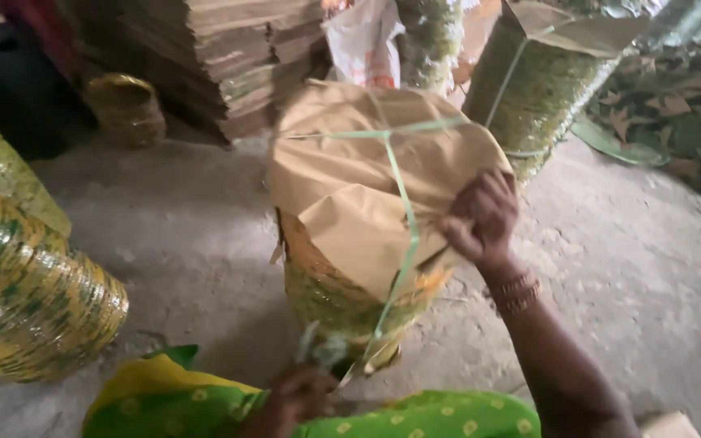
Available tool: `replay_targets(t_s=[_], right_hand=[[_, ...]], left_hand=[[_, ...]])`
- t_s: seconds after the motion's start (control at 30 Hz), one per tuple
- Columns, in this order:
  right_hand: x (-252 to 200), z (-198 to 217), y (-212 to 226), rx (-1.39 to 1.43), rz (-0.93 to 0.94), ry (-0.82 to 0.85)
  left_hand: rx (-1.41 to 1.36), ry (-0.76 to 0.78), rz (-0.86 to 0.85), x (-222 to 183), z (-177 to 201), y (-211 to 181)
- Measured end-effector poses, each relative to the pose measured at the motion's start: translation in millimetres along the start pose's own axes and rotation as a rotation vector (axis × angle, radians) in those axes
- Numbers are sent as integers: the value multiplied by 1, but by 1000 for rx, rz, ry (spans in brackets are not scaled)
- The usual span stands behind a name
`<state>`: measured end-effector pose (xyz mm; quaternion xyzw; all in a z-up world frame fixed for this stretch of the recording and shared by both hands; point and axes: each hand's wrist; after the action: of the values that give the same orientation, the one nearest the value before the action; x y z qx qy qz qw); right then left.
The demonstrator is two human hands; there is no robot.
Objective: The recorder is tying large stacks of patterned paper plates with white string for packaging.
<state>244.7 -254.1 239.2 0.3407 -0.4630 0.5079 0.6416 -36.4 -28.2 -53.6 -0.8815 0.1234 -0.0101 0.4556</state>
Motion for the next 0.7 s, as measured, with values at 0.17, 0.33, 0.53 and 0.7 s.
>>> replay_targets(t_s=[0.17,0.33,0.53,0.7], right_hand=[[4,-3,-11,144,-230,-90],[-27,-5,-50,261,-349,-253],[-11,-5,-38,307,-353,-273],[-9,-18,-22,243,-390,-285]], left_hand=[[235,190,190,43,-67,50],[485,135,252,41,-66,50],[732,85,108,17,-17,72],[652,47,237,-17,5,79]])
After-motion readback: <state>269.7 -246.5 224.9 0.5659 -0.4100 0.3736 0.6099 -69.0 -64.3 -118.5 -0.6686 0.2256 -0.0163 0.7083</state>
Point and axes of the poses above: each hand's wrist, its own x-axis towards the middle knuckle, its own z-axis out of the back of the hand, y = z × x, and after that the axes turned 1 degree about -x, right-handed
